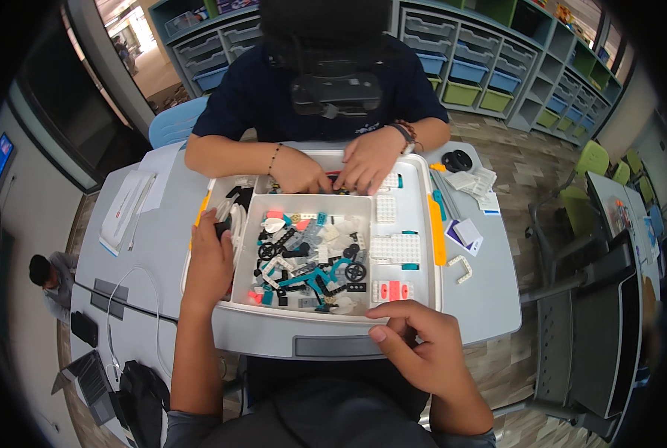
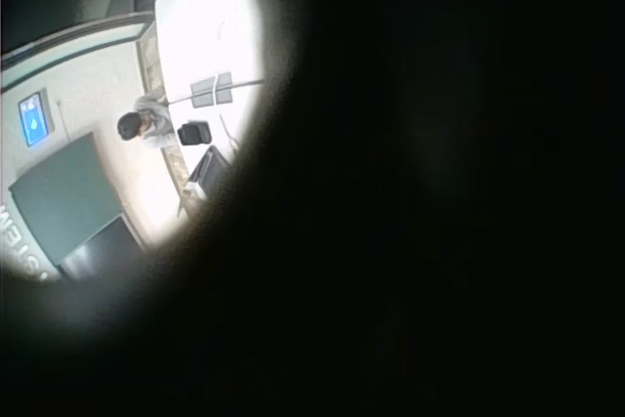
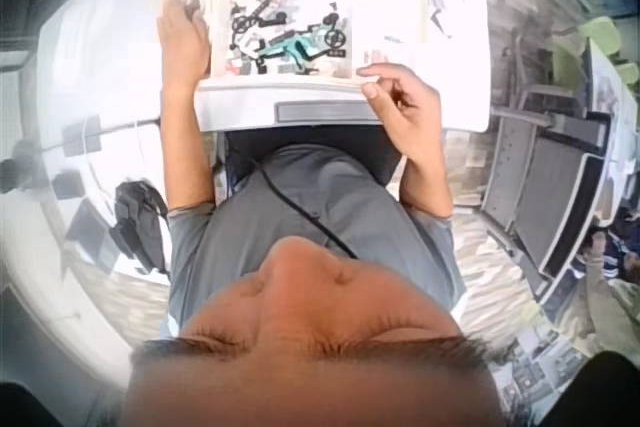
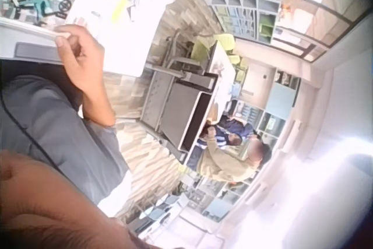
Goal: The person picks and connects small plastic building blocks from a compartmentalized tray, assembling them into small structures. They handle various colored pieces, including white, black, and teal parts, and occasionally place assembled sections back into the tray.
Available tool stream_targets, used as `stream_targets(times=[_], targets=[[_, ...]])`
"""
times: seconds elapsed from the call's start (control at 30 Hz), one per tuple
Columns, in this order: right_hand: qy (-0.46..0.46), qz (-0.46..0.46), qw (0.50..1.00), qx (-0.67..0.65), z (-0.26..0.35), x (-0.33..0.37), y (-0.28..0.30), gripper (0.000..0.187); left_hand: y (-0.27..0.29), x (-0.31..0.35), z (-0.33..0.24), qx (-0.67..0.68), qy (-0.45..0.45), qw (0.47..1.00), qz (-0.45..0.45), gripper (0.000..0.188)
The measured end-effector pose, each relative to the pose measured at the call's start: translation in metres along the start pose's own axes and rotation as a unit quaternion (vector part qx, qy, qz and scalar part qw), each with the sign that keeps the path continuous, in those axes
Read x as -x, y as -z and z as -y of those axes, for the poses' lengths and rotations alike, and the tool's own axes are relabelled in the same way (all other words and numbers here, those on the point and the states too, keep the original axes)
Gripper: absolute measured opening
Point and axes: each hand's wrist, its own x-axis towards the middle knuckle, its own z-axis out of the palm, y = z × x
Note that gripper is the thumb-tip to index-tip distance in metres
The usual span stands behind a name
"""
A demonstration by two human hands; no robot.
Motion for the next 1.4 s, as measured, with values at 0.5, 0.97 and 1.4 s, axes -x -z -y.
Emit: stream_targets(times=[0.5,0.97,1.4], targets=[[0.146,0.081,0.918,0.36,0.006,-0.078,0.003,0.023,0.069,0.055,-0.025,0.652,0.105,0.75,-0.007,0.027],[0.227,0.298,0.793,0.481,-0.057,-0.133,-0.084,0.029,0.061,0.063,-0.012,0.623,0.185,0.76,-0.017,0.039],[0.24,0.215,0.827,0.461,-0.039,-0.129,-0.076,0.025,0.06,0.07,0.001,0.664,0.128,0.736,-0.01,0.028]])
